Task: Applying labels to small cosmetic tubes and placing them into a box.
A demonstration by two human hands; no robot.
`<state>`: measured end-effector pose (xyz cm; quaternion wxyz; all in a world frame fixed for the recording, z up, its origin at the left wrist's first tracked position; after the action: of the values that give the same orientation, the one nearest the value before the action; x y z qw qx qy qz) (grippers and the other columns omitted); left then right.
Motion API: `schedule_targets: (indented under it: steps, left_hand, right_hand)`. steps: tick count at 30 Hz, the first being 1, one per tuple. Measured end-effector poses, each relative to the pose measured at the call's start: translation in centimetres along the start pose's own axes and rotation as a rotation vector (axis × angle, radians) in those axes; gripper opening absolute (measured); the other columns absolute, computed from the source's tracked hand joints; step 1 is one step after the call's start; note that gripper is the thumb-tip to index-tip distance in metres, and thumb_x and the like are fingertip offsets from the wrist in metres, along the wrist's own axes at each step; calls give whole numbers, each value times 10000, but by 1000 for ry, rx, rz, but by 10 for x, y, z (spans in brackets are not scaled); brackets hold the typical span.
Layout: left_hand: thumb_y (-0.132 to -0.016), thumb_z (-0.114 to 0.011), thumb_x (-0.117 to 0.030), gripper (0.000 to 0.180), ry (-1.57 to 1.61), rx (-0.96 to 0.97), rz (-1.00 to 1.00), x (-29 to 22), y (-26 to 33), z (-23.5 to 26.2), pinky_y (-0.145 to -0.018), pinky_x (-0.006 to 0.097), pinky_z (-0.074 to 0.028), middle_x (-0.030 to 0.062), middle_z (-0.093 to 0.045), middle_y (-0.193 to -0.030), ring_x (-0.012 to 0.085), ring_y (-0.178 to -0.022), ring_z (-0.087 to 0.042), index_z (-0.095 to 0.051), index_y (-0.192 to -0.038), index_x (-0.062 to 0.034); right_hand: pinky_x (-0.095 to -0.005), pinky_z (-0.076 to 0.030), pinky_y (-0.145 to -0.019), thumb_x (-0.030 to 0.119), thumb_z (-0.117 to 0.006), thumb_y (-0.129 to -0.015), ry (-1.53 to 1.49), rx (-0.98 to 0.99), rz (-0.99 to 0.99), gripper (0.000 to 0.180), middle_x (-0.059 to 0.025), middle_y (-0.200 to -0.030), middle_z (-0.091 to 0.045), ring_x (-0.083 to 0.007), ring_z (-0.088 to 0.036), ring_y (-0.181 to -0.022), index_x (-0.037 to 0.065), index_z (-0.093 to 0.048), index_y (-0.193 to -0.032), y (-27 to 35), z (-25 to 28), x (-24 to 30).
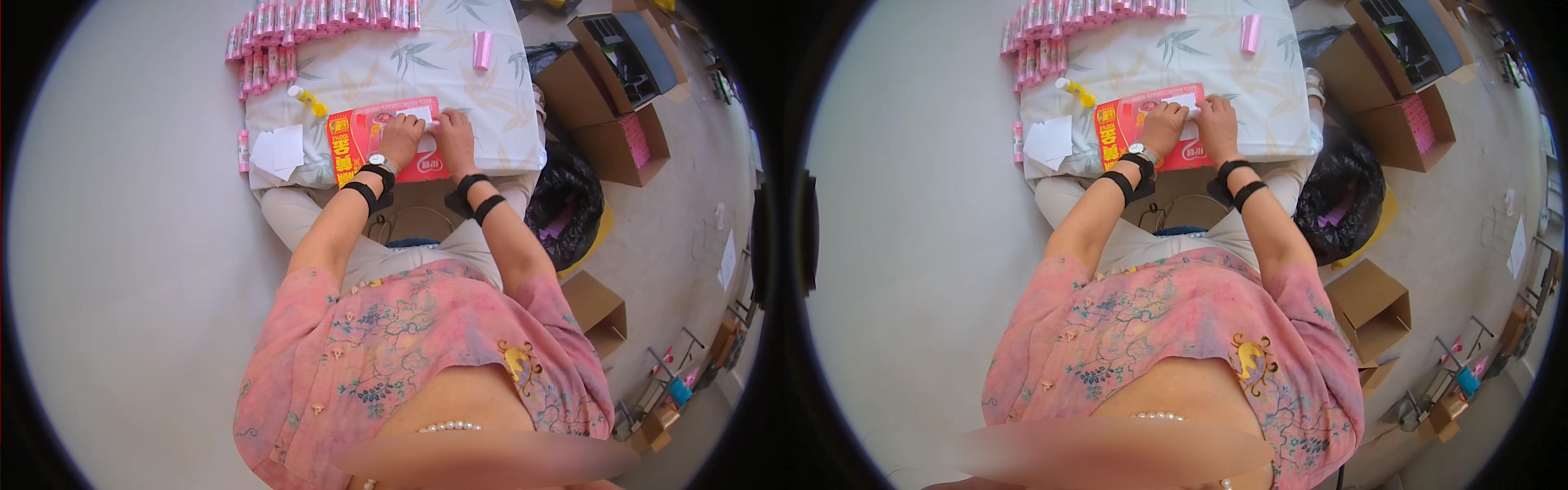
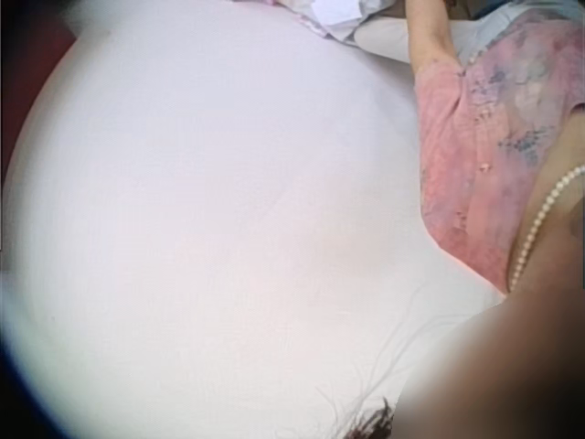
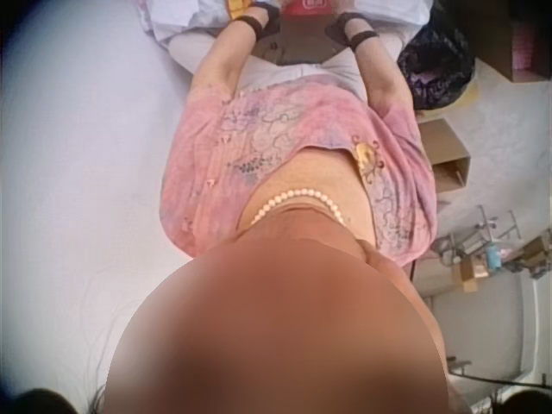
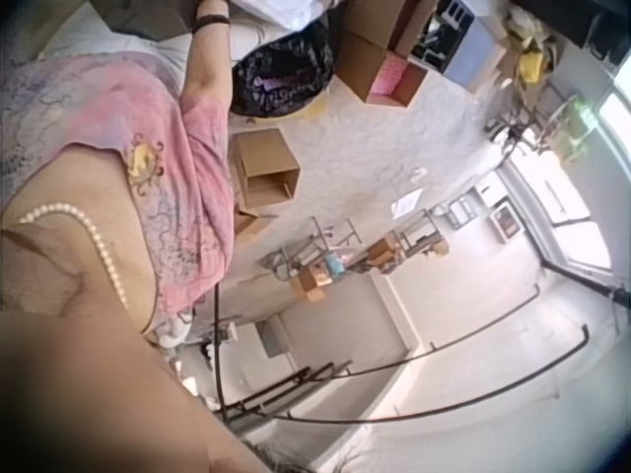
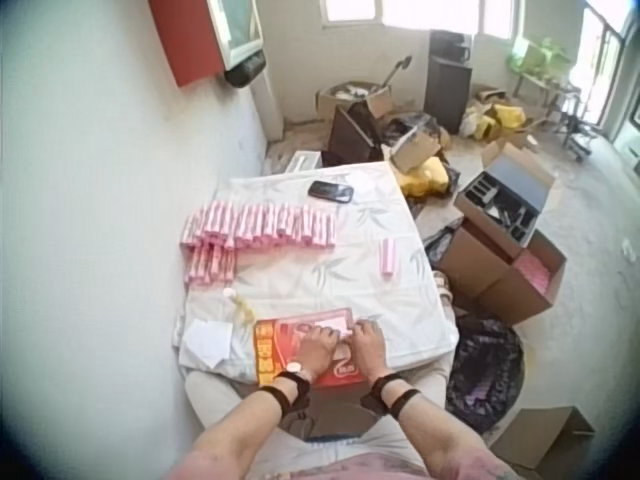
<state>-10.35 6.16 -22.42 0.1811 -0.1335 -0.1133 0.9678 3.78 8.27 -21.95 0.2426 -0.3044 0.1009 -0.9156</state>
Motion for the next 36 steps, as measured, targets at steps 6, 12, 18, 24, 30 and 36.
schedule_targets:
  steps: [6,12,18,24,30,36]
  left_hand:
    - [-835,-693,-139,208,116,172,24,15,-20,-7,-864,451,-537,113,-670,-1004,331,-1006,-639,-685,-1035,-85]
    - [-840,-690,-190,248,362,289,156,55,-37,-12,-816,430,-554,171,-731,-941,329,-905,-703,-729,-1013,-16]
    - [-914,-718,-145,232,1301,-89,882,142,-2,30,-704,300,-540,53,-738,-865,152,-756,-680,-746,-1067,27]
    - [-945,-710,-79,265,1701,-347,960,114,17,103,-762,295,-588,59,-731,-968,141,-803,-687,-690,-1178,46]
    - [-934,-730,-71,271,1063,-632,558,8,-7,206,-754,312,-569,83,-723,-991,183,-826,-678,-674,-1176,38]
    - [-845,-750,-36,328,288,-817,166,-83,-23,269,-799,406,-530,85,-682,-1061,301,-949,-626,-701,-1168,-58]
  right_hand:
    - [-453,-493,-940,62,-705,-859,-140,86,-73,311,-170,-1146,-603,-379,-570,-1067,15,-610,-1152,45,-15,24]
    - [-466,-478,-1013,173,-741,-850,48,123,-96,543,-214,-1262,-566,-391,-530,-1180,-20,-558,-1323,45,-15,36]
    - [-478,-470,-1013,178,-679,-904,-8,153,-38,538,-234,-1256,-565,-407,-538,-1151,-50,-545,-1373,40,-22,42]
    - [-437,-538,-887,92,-655,-953,-389,23,-67,387,-192,-1091,-673,-358,-648,-961,-9,-605,-1324,2,24,59]
    - [-342,-546,-963,106,-596,-1040,-923,-131,-168,385,-170,-1311,-664,-253,-678,-1144,-3,-559,-1407,-40,112,145]
    - [-312,-498,-1042,116,-575,-1069,-1549,-294,-259,446,-122,-1419,-603,-197,-602,-1252,-29,-482,-1481,-39,163,184]
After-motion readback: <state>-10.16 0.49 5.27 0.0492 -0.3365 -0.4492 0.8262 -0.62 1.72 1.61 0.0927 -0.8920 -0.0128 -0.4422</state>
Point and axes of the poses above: each hand's wrist, its own y-axis away from the middle knuckle, its own z-axis out of the back of the hand, x = y × z, the point moved 4 cm from there along -y, towards the middle knuckle
